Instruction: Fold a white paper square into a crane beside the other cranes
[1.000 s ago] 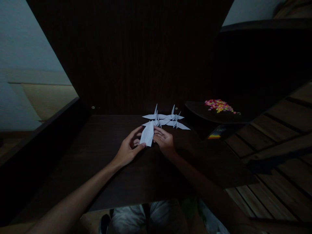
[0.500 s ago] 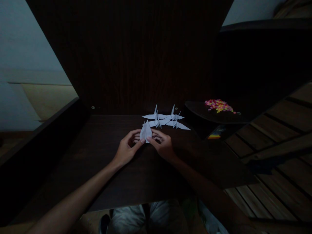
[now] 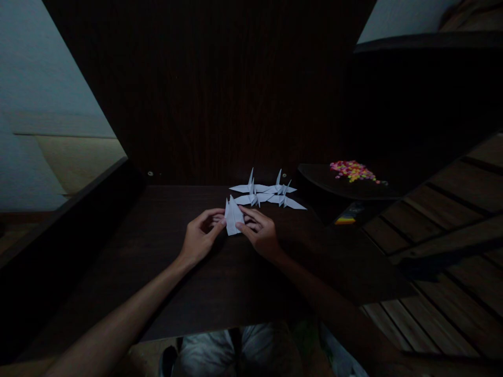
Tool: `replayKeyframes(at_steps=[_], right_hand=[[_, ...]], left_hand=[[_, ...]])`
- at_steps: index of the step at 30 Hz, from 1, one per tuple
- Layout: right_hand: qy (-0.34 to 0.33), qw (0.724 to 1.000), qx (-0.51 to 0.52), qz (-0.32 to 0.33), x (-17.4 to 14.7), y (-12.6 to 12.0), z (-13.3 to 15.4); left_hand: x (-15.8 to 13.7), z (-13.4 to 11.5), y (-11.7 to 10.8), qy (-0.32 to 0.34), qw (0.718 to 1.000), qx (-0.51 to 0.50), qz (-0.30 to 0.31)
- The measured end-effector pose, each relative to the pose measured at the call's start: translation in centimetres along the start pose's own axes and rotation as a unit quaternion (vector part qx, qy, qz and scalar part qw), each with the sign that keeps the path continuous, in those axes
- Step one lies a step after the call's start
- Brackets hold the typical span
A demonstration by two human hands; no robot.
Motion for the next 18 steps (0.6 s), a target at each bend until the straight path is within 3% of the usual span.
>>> replayKeyframes(at_steps=[18], right_hand=[[-0.039, 0.997, -0.066, 0.009, -0.1, -0.1, 1.4]], left_hand=[[0.1, 0.0, -0.5, 0.037, 0.998, 0.053, -0.005]])
Point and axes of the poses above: each hand's wrist, its own x-axis towards the middle knuckle, its own y-axis out of the palm, z = x × y, the point moved 4 cm from there along x, towards the middle knuckle, and after that the axes turned 9 degrees about x, right-handed, at the moved point
